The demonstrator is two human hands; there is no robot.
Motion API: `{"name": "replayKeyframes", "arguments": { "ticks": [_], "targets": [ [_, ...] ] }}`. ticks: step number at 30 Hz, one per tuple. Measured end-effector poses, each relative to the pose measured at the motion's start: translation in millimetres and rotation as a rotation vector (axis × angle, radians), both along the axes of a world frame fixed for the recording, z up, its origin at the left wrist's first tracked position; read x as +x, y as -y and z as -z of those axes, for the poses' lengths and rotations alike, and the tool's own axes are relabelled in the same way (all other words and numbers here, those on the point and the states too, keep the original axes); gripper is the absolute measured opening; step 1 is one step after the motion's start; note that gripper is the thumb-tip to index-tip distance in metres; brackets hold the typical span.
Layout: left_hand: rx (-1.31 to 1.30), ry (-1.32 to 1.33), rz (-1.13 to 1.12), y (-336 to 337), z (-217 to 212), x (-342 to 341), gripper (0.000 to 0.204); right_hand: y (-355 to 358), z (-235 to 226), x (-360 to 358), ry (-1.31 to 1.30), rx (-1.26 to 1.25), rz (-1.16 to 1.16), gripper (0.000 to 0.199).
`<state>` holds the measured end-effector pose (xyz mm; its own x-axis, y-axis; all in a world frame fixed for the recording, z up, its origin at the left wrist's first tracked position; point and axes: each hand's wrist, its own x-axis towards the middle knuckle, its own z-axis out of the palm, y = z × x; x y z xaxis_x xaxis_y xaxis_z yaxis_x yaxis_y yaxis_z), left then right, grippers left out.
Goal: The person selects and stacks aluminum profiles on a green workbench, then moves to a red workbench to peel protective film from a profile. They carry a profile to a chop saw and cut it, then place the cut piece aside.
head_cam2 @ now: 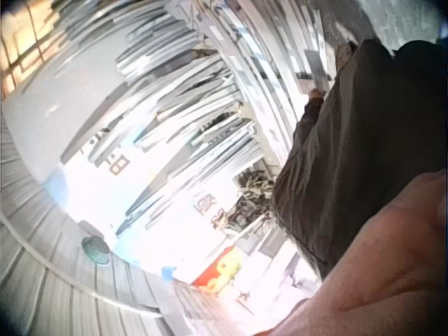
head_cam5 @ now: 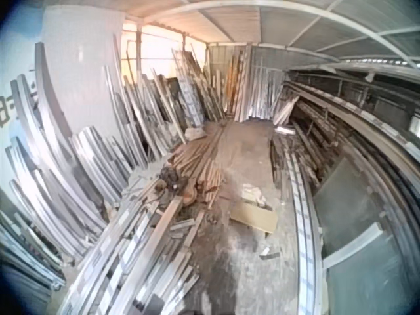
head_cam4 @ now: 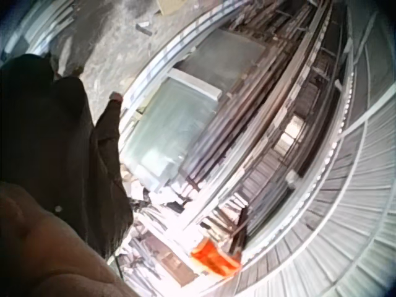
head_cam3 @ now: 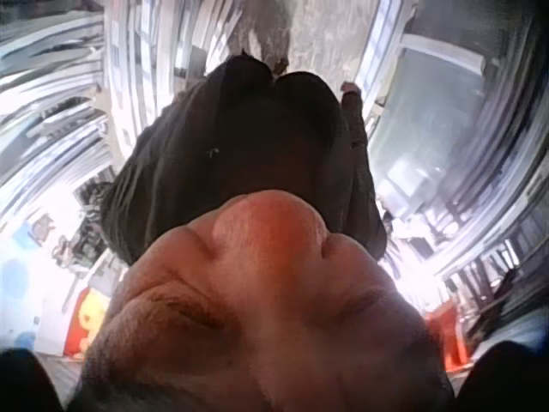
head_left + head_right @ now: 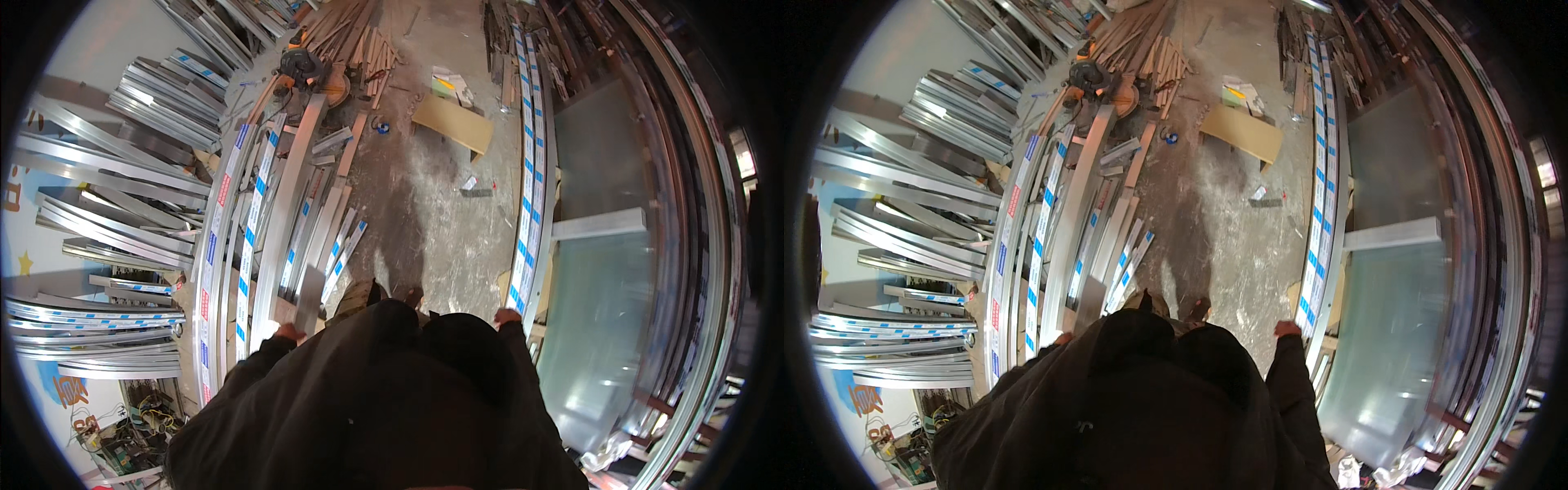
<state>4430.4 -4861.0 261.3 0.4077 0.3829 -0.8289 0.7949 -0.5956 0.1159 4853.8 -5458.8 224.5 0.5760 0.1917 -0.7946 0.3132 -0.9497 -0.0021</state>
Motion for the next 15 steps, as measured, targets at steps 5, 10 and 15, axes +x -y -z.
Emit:
{"name": "replayKeyframes", "arguments": {
  "ticks": [5, 10, 15],
  "targets": [
    [-0.048, -0.153, -0.201, 8, -17, 75, 0.057, -103, -51, 195, 0.194, 0.789, 0.957, 0.028],
    [0.070, -0.125, -0.251, -59, -7, 243, 0.052, -159, 13, 311, 0.135, 0.766, 0.740, 0.025],
    [0.450, 0.332, -0.447, -213, -3, 405, 0.035, -213, 70, 341, -0.032, 0.202, 0.322, 0.033]
  ]
}}
